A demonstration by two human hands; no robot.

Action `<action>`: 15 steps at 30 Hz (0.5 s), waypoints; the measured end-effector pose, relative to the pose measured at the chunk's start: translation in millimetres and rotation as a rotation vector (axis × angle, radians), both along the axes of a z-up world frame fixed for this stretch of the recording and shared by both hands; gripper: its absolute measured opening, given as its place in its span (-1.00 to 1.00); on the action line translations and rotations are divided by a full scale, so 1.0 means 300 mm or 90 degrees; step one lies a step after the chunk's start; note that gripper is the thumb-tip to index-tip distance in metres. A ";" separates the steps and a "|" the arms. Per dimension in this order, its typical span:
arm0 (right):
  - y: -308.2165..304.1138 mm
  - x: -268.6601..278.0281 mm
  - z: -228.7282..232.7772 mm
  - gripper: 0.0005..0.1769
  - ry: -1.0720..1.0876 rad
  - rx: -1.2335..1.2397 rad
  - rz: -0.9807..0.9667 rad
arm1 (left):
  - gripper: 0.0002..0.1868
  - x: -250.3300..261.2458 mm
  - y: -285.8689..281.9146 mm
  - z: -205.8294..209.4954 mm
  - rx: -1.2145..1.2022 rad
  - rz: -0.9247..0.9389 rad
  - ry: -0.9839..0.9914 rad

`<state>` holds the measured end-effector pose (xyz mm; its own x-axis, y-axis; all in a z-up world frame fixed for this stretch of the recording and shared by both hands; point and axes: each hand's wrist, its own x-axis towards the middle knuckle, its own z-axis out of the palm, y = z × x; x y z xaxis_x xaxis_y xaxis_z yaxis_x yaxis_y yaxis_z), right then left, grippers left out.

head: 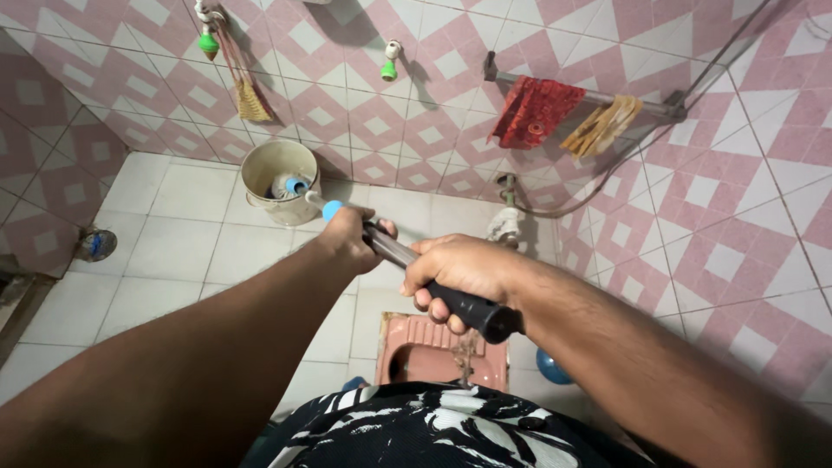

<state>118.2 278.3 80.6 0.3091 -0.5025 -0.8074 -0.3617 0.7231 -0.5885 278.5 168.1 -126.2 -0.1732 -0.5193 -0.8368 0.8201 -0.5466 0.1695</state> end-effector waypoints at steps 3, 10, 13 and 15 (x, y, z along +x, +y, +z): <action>-0.023 0.059 -0.055 -0.59 0.001 0.033 -0.042 | -0.62 0.062 0.036 0.039 0.002 -0.031 0.066; -0.129 0.147 -0.197 -0.82 -0.097 0.084 -0.093 | -0.35 0.154 0.087 0.106 -0.043 -0.091 0.078; -0.190 0.164 -0.262 -0.85 -0.108 0.095 -0.111 | -0.33 0.161 0.085 0.107 -0.021 -0.098 0.030; -0.222 0.170 -0.296 -0.87 -0.089 0.109 -0.117 | -0.38 0.157 0.086 0.112 -0.047 -0.132 -0.047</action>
